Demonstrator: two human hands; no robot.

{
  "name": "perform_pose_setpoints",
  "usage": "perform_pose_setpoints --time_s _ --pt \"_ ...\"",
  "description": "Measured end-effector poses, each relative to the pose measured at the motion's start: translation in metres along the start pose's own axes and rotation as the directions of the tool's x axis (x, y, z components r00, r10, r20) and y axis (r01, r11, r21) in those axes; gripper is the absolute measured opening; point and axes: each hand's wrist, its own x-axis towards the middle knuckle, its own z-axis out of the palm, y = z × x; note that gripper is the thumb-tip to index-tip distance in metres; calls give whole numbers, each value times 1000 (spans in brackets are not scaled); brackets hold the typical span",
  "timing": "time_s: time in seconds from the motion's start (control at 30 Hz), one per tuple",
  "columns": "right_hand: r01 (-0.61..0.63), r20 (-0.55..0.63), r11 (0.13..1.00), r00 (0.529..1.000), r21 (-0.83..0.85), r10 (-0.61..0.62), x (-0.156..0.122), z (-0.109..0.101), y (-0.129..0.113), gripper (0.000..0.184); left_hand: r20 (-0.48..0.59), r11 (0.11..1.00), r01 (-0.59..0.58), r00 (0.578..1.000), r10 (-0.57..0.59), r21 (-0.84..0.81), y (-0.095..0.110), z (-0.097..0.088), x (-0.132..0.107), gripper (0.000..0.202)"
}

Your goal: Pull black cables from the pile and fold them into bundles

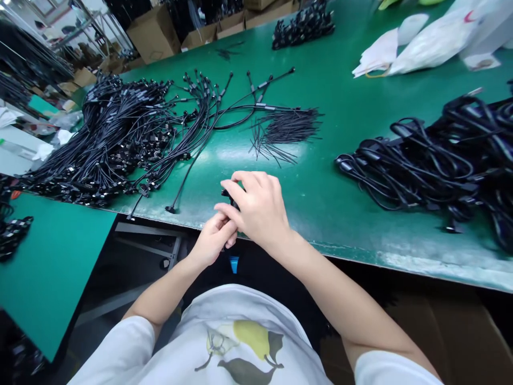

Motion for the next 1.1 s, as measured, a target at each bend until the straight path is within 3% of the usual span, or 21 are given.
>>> perform_pose_setpoints --time_s 0.07,0.13,0.23,0.3,0.5,0.63,0.73,0.87,1.0,1.1 --pt "15 50 997 999 -69 -12 2 -3 2 21 85 992 76 994 -68 -101 3 1 1 34" --pt "21 57 999 998 -26 -20 1 -8 4 22 170 945 182 976 -139 -272 9 2 2 34" --pt "-47 0 988 999 145 48 -5 -13 9 22 207 832 296 953 -222 -469 18 3 3 26" --pt "-121 -29 950 990 287 135 -10 -13 13 23 210 793 324 945 -249 -517 20 4 5 23" --pt "-208 7 844 972 494 235 -10 -10 20 20 246 874 290 947 -205 -389 17 3 10 37" --pt "-384 242 679 923 626 299 -5 -13 18 25 254 906 232 956 -145 -354 17 4 8 37" --pt "-472 324 603 881 644 344 -5 -12 15 24 206 934 216 965 -161 -283 16 5 7 36" --pt "-472 333 550 880 689 339 -9 -7 15 22 126 977 179 978 -164 -114 9 6 8 46" --pt "-450 341 469 890 760 302 -11 -4 20 20 104 981 173 981 -164 -86 2 3 10 44" --pt "-482 413 394 876 783 251 -10 -7 21 37 139 986 156 979 -146 -60 1 1 12 42"
